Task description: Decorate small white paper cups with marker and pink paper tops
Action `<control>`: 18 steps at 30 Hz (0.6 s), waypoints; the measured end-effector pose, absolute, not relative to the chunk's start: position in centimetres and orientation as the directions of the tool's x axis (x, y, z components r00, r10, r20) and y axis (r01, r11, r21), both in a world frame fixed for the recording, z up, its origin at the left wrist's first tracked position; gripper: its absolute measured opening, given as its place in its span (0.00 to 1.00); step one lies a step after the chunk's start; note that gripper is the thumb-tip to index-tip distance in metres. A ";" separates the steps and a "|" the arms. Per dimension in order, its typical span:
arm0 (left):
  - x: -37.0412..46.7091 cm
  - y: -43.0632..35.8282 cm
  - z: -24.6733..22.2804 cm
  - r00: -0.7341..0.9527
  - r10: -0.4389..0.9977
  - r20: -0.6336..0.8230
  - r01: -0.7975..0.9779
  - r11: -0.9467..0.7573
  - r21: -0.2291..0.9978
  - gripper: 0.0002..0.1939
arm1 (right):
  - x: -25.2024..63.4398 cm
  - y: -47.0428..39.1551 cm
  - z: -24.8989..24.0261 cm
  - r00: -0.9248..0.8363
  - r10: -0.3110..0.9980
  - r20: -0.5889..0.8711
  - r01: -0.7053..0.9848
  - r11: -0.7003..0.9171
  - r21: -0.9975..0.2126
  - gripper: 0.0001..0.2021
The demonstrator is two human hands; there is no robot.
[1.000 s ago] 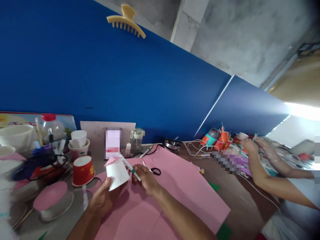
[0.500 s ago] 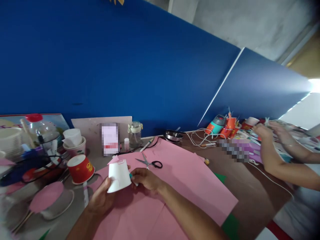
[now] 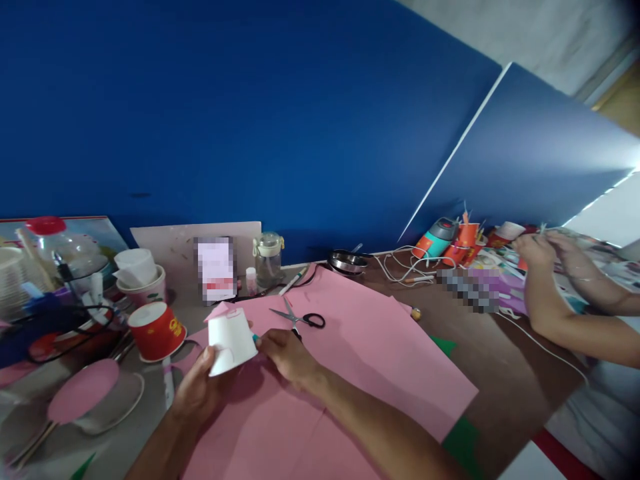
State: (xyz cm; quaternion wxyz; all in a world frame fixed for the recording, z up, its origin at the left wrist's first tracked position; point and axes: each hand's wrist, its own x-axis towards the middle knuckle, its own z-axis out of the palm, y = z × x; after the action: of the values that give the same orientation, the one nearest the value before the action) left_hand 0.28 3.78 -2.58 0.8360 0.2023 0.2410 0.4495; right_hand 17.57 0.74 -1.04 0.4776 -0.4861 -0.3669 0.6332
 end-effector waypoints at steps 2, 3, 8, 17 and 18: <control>0.1 3.9 -1.8 0.452 0.869 -0.203 -0.679 0.483 0.553 0.36 | 17.9 0.9 -1.1 -0.060 0.961 -0.271 -0.251 -0.278 -0.927 0.18; 0.0 4.0 -1.3 0.438 0.882 -0.177 -0.696 0.457 0.554 0.36 | 18.2 1.1 -1.0 -0.061 0.957 -0.284 -0.272 -0.289 -0.918 0.22; 0.1 3.8 -0.7 0.477 0.875 -0.087 -0.709 0.441 0.549 0.33 | 19.6 1.9 -0.4 -0.047 0.959 -0.281 -0.416 -0.274 -0.867 0.38; 0.0 3.2 -1.9 0.614 0.776 -0.143 -0.602 0.578 0.551 0.17 | 19.8 1.5 0.5 -0.008 0.999 -0.044 -0.057 -0.044 -0.997 0.19; 0.1 3.1 -1.9 0.613 0.774 -0.160 -0.583 0.579 0.569 0.17 | 19.7 1.4 0.6 -0.047 0.997 -0.060 -0.095 -0.065 -0.993 0.16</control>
State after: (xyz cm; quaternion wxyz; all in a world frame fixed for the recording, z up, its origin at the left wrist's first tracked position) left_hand 0.08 3.05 -1.87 0.8658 0.2382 0.2001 0.3920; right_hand 19.68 1.40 0.58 0.4965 -0.4796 -0.4703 0.5498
